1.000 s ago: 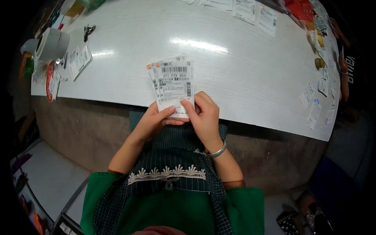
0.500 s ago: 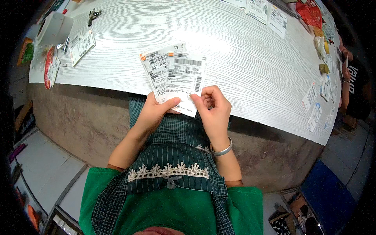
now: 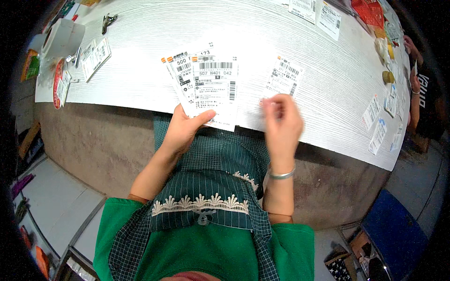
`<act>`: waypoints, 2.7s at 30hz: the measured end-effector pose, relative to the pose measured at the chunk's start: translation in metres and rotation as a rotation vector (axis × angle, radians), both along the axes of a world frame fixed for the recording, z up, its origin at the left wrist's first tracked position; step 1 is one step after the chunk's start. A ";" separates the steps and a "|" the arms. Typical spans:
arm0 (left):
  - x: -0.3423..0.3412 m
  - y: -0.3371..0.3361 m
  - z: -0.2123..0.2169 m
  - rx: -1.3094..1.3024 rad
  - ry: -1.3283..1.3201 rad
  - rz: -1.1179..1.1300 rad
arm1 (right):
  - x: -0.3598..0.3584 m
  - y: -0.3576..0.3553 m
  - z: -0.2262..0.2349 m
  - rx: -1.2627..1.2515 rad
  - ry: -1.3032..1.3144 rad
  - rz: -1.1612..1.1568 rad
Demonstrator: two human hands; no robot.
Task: The person sorts printed forms on a table by hand, picking up several sheets at once, fanning through them, and placing them into different stacks on the desk.
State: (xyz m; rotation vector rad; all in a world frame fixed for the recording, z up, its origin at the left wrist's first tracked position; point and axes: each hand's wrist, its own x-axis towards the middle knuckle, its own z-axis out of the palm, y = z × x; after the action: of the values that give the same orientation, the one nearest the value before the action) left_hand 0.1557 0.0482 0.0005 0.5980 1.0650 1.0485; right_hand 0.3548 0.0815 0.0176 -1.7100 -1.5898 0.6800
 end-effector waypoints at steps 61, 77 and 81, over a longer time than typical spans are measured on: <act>0.006 0.005 0.004 -0.076 -0.049 -0.052 | 0.001 -0.015 0.007 -0.046 0.173 0.044; -0.007 0.002 0.003 0.049 0.156 0.069 | -0.036 0.011 0.003 -0.040 0.107 0.268; -0.009 0.003 0.001 -0.032 -0.106 0.236 | -0.039 0.015 -0.007 0.012 0.092 0.223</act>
State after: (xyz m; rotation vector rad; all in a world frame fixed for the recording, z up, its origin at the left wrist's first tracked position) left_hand 0.1467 0.0511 0.0011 0.3925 1.0746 1.2521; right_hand 0.3159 0.0969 0.0105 -1.4837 -1.7309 0.8446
